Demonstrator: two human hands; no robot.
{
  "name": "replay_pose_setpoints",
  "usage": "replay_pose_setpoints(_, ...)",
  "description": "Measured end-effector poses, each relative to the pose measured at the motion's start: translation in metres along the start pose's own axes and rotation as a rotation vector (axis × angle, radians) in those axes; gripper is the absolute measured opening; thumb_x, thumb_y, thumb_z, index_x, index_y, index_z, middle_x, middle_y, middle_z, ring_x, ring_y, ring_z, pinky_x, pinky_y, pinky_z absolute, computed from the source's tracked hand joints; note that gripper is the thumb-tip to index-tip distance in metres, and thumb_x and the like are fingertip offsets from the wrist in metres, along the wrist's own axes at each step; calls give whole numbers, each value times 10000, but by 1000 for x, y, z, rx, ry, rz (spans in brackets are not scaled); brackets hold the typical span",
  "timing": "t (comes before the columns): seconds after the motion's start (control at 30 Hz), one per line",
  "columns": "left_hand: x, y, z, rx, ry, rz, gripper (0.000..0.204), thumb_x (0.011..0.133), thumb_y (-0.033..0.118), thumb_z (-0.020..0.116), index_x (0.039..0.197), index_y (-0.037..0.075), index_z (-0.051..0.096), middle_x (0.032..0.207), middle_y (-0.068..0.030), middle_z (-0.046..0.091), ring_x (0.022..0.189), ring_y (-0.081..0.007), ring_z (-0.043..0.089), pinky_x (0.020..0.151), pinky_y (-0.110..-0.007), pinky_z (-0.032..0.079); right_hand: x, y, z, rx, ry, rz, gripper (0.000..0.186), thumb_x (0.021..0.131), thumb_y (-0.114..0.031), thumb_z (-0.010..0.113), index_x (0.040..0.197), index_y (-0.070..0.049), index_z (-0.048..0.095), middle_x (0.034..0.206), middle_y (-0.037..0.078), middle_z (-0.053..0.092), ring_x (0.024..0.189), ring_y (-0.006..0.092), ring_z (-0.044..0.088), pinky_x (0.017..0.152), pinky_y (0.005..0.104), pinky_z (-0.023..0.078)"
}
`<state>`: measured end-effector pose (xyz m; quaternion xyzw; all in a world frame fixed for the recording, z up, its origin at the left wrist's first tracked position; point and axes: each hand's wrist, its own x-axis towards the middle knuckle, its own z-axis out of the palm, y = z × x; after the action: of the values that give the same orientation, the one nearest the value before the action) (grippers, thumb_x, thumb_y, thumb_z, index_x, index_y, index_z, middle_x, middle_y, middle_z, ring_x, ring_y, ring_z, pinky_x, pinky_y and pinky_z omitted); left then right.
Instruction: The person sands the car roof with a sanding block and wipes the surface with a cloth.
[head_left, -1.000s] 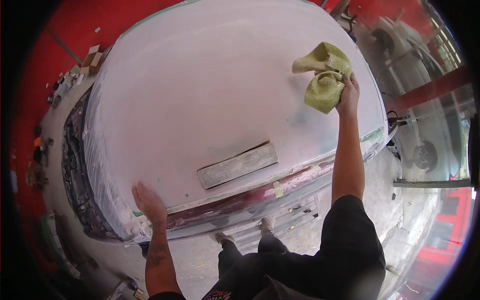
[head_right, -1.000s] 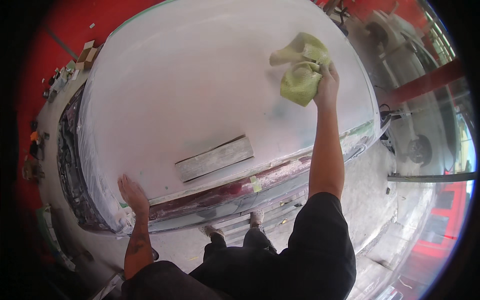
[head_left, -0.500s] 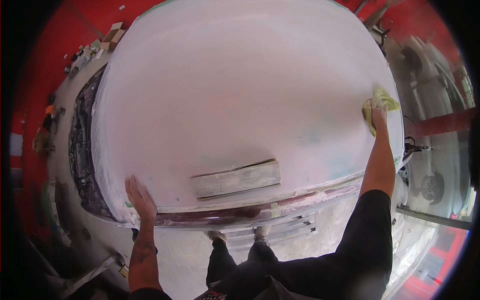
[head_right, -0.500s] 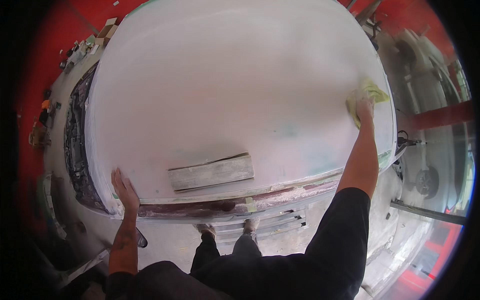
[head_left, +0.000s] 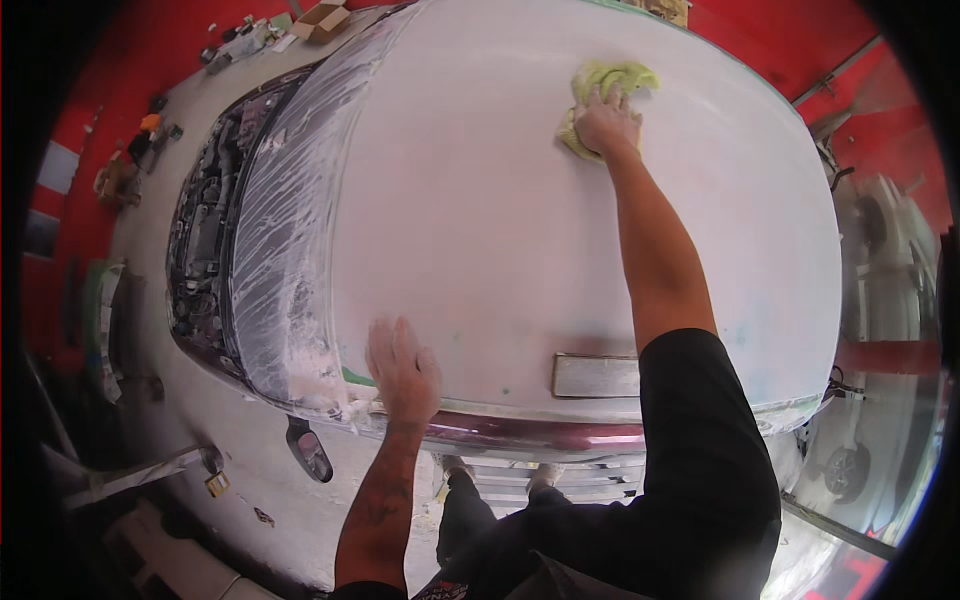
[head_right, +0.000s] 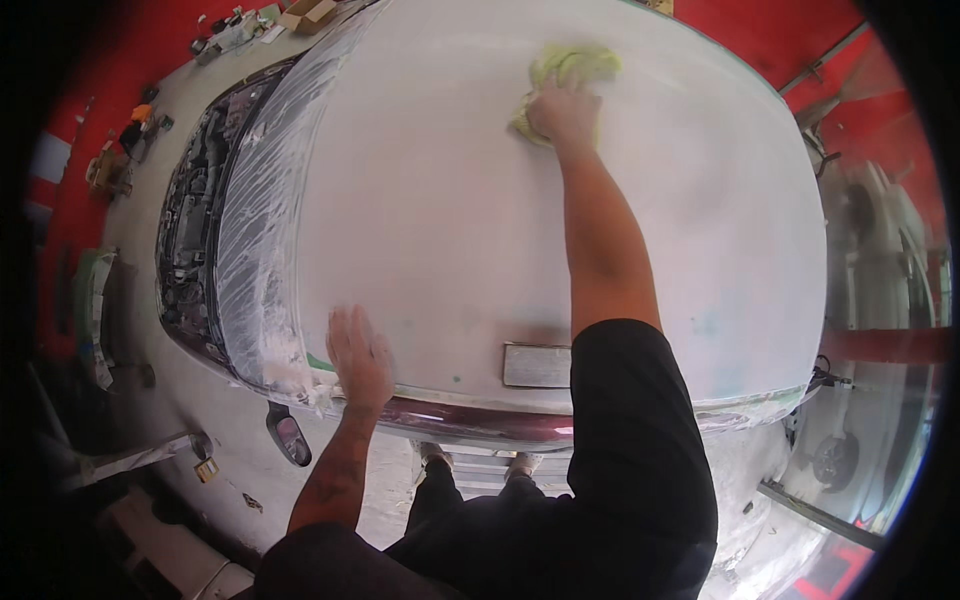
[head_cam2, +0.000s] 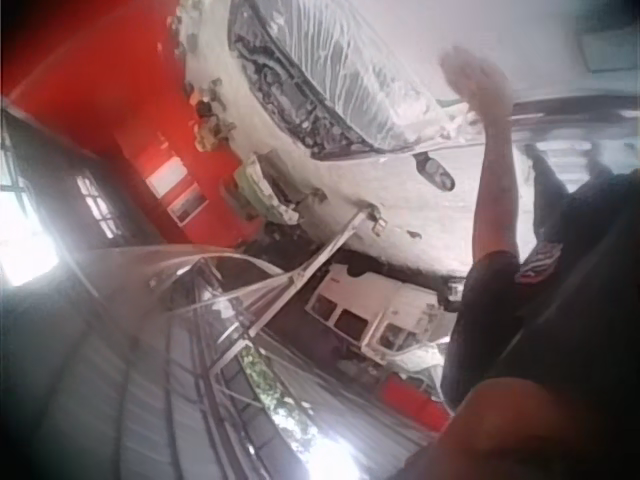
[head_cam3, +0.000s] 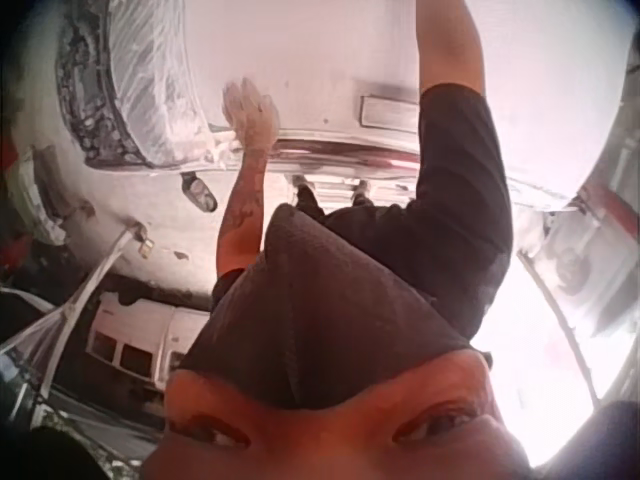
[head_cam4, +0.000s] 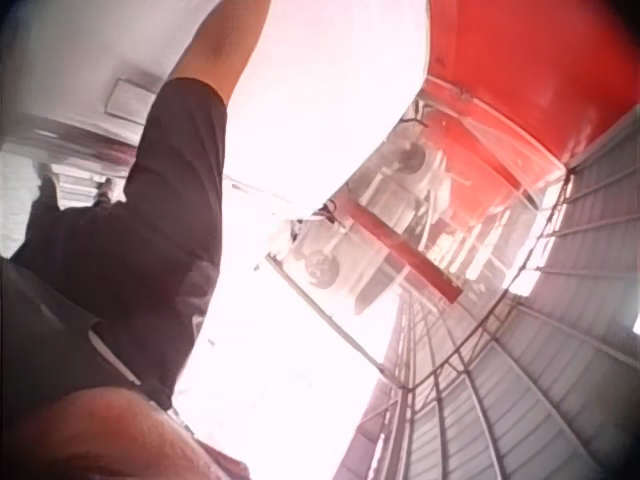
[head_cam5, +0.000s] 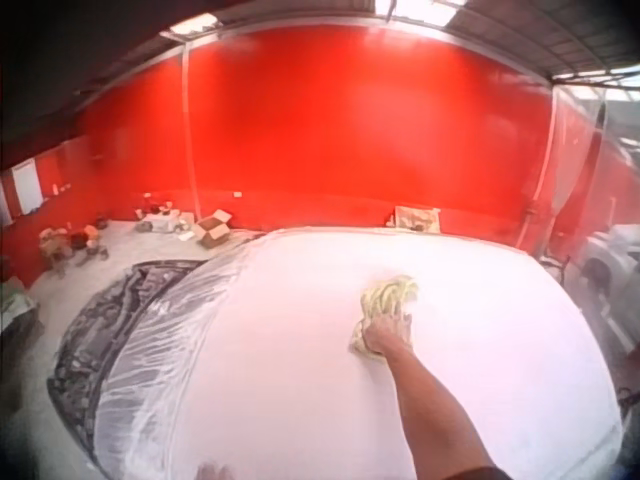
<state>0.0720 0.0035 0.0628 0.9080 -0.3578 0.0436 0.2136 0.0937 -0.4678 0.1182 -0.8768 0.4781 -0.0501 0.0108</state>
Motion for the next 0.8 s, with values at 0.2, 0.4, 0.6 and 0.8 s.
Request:
replay_pose_setpoints(0.2,-3,0,1,-103,-58,-33,577,915,205,538,1435,14,378,1464,-297,315,1374,-481,283,1112,-602,217,-27,-230,43,154,3,-285,553,950,-293,373,1468,-105,421,1600,148,233,1451,380,246,1140,604,156)
replay_pose_setpoints(0.4,4,-1,-3,-16,-152,-28,622,910,238,571,1453,33,349,1485,-280,290,1393,-453,271,1102,-599,242,-77,-359,67,140,-28,-602,423,941,-248,427,1271,-87,636,1479,170,435,1362,369,406,1108,591,233)
replay_pose_setpoints(0.6,-11,-19,6,10,-216,-40,678,887,264,603,1449,31,305,1464,-247,309,1404,-431,263,1103,-591,242,-139,-419,79,599,-65,-772,231,877,-126,514,995,-94,710,964,152,725,857,291,711,819,437,504)
replay_pose_setpoints(0.8,5,1,-5,-139,-82,-12,625,894,220,600,1434,35,345,1454,-280,325,1380,-461,285,1114,-576,237,-137,-377,66,1482,-227,-390,240,910,-103,544,1109,-11,640,976,170,698,864,253,691,780,382,524)
